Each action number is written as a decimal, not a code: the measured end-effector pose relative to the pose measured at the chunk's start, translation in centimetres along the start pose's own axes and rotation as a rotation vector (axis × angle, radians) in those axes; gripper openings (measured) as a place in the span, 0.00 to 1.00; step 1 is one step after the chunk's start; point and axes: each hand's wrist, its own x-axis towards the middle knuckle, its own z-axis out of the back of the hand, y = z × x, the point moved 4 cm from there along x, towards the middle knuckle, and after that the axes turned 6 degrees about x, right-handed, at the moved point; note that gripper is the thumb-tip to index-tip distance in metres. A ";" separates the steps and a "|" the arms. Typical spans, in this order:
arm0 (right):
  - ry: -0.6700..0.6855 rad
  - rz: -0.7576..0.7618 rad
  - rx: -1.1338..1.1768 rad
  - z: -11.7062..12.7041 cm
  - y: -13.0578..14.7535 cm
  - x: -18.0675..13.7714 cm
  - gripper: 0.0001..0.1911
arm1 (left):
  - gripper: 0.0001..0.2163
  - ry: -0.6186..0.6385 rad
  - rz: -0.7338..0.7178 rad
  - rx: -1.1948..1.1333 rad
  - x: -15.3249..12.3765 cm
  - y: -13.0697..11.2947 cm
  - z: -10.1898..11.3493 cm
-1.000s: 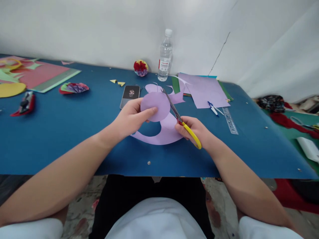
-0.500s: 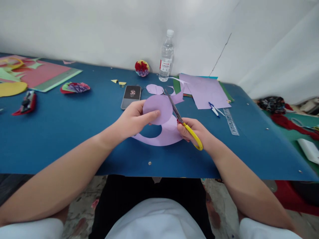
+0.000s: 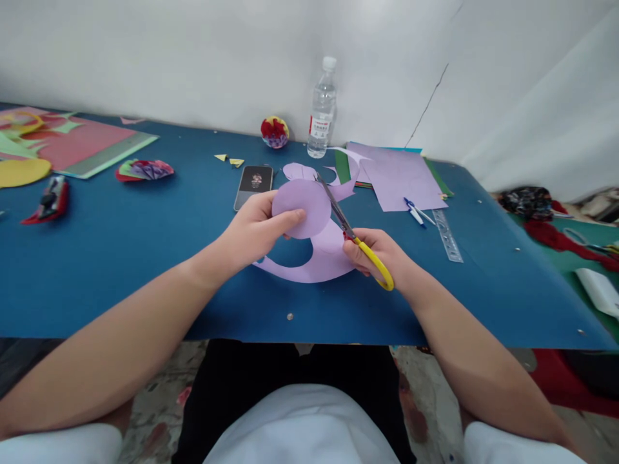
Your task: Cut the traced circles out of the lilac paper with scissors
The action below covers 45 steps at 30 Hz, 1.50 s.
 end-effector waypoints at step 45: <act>-0.045 -0.064 -0.042 0.2 0.0 -0.1 0.31 | 0.08 -0.090 -0.018 -0.092 0.5 0.4 0.5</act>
